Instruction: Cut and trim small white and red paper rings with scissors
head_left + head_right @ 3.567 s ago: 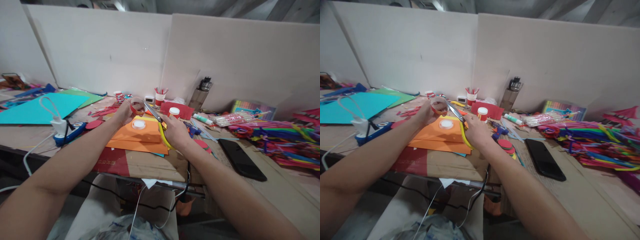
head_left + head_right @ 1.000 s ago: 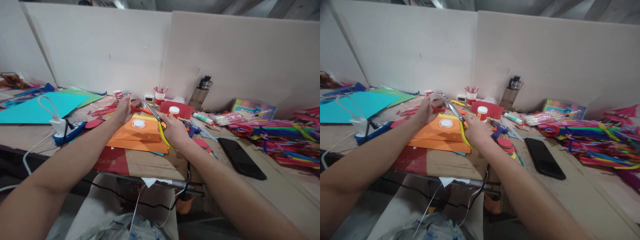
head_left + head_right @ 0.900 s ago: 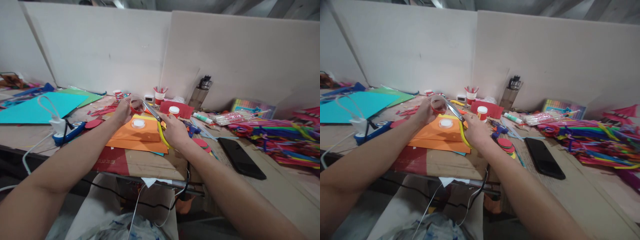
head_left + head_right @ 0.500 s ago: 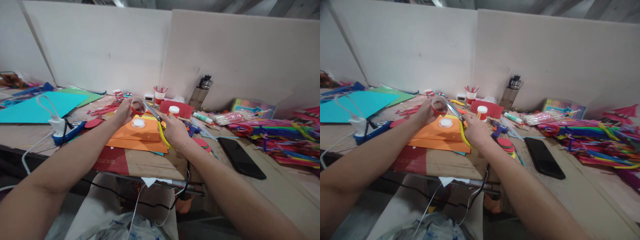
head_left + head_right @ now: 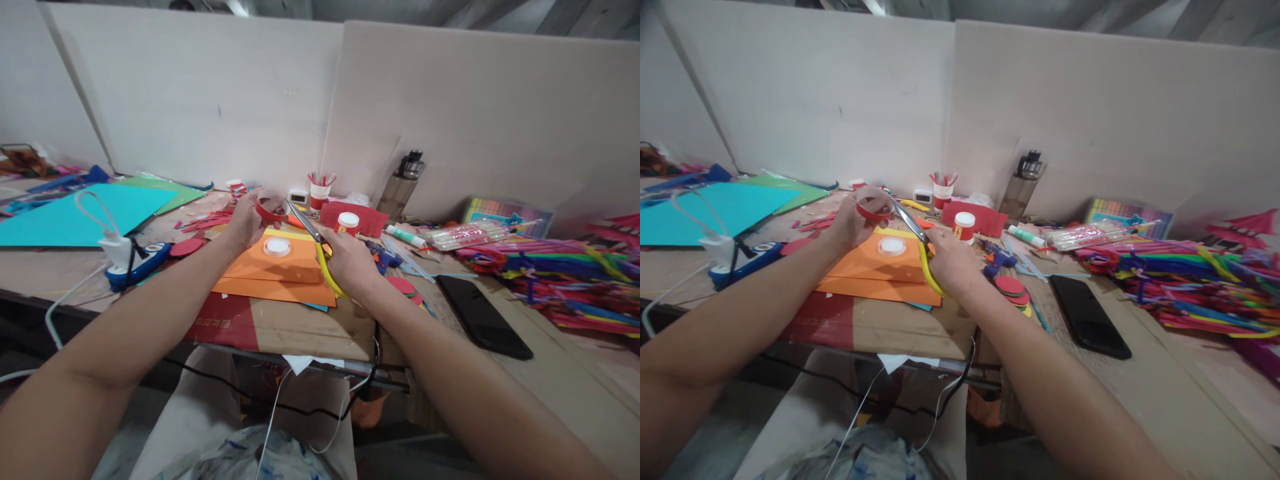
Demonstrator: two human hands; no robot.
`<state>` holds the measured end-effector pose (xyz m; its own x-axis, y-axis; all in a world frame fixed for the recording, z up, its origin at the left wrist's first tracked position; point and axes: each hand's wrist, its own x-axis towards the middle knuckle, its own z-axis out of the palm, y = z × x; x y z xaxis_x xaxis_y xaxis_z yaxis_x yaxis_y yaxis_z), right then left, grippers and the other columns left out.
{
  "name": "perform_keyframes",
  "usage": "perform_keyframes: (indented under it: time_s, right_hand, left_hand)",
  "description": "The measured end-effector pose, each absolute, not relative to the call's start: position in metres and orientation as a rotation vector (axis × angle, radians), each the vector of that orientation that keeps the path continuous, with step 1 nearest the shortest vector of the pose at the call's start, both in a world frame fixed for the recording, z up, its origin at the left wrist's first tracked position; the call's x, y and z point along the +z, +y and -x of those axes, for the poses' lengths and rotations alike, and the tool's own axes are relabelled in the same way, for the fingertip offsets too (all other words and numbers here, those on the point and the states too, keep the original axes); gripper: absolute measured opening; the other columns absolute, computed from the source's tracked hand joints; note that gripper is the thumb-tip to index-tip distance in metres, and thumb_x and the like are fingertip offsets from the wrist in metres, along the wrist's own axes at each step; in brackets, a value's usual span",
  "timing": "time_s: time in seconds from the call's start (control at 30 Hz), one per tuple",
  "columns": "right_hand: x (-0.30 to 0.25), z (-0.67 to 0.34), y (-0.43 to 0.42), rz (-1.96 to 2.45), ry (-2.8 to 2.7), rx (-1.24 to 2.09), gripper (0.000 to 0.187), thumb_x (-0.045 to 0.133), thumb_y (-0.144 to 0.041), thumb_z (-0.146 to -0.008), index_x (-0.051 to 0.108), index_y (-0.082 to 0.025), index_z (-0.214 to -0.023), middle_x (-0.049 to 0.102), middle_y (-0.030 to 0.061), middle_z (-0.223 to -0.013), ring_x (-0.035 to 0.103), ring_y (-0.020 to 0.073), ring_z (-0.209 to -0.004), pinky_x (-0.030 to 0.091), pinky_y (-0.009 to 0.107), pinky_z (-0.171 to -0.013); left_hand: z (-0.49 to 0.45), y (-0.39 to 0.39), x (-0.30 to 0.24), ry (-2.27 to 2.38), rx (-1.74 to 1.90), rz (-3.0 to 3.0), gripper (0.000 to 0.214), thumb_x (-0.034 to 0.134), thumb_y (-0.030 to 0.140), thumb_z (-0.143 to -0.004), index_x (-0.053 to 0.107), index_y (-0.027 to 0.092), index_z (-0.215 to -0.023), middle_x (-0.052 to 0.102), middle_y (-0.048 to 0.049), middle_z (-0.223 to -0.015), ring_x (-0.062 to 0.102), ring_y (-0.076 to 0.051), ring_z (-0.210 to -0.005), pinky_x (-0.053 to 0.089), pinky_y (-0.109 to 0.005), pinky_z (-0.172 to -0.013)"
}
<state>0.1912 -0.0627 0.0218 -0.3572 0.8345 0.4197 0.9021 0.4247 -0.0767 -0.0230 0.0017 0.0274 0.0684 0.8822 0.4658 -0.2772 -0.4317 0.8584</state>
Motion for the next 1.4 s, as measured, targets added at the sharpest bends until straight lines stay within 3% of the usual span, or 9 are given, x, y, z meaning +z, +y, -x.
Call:
perform_keyframes:
  time_s: [0.4,1.03,1.17,1.4]
  right_hand:
    - [0.018,-0.190,-0.064,1.466,-2.267,-0.251,0.042,0.045,-0.029,-0.094,0.057,-0.022,-0.133,0.063,0.0148,-0.117,0.063,0.0257,-0.095,0.044,0.032,-0.071]
    - [0.022,-0.191,-0.063,1.502,-2.307,-0.270,0.044,0.044,-0.024,-0.093,0.056,-0.023,-0.135,0.068,0.0128,-0.118,0.065,0.0265,-0.096,0.045,0.033,-0.072]
    - [0.020,-0.191,-0.063,1.493,-2.302,-0.270,0.045,0.046,-0.023,-0.092,0.055,-0.023,-0.136,0.067,0.0132,-0.119,0.065,0.0264,-0.096,0.045,0.033,-0.073]
    - [0.018,-0.189,-0.065,1.497,-2.293,-0.289,0.047,0.046,-0.029,-0.094,0.051,-0.024,-0.141,0.060,0.0154,-0.124,0.064,0.0274,-0.096,0.045,0.033,-0.071]
  left_hand:
    - [0.017,-0.008,0.026,0.549,1.449,-1.456,0.032,0.080,0.037,-0.068,0.060,0.013,-0.072,0.059,-0.0007,-0.061,0.060,-0.012,-0.054,0.045,-0.022,-0.045]
    - [0.025,0.000,0.027,0.606,1.419,-1.483,0.027,0.074,0.037,-0.075,0.062,0.014,-0.068,0.060,-0.0027,-0.065,0.059,-0.011,-0.056,0.047,-0.022,-0.047]
    - [0.026,0.003,0.026,0.586,1.556,-1.439,0.025,0.076,0.034,-0.073,0.061,0.015,-0.069,0.058,-0.0005,-0.066,0.057,-0.010,-0.058,0.049,-0.021,-0.052]
    - [0.024,0.000,0.022,0.566,1.421,-1.489,0.027,0.079,0.036,-0.070,0.064,0.014,-0.074,0.059,-0.0008,-0.065,0.058,-0.011,-0.058,0.050,-0.023,-0.053]
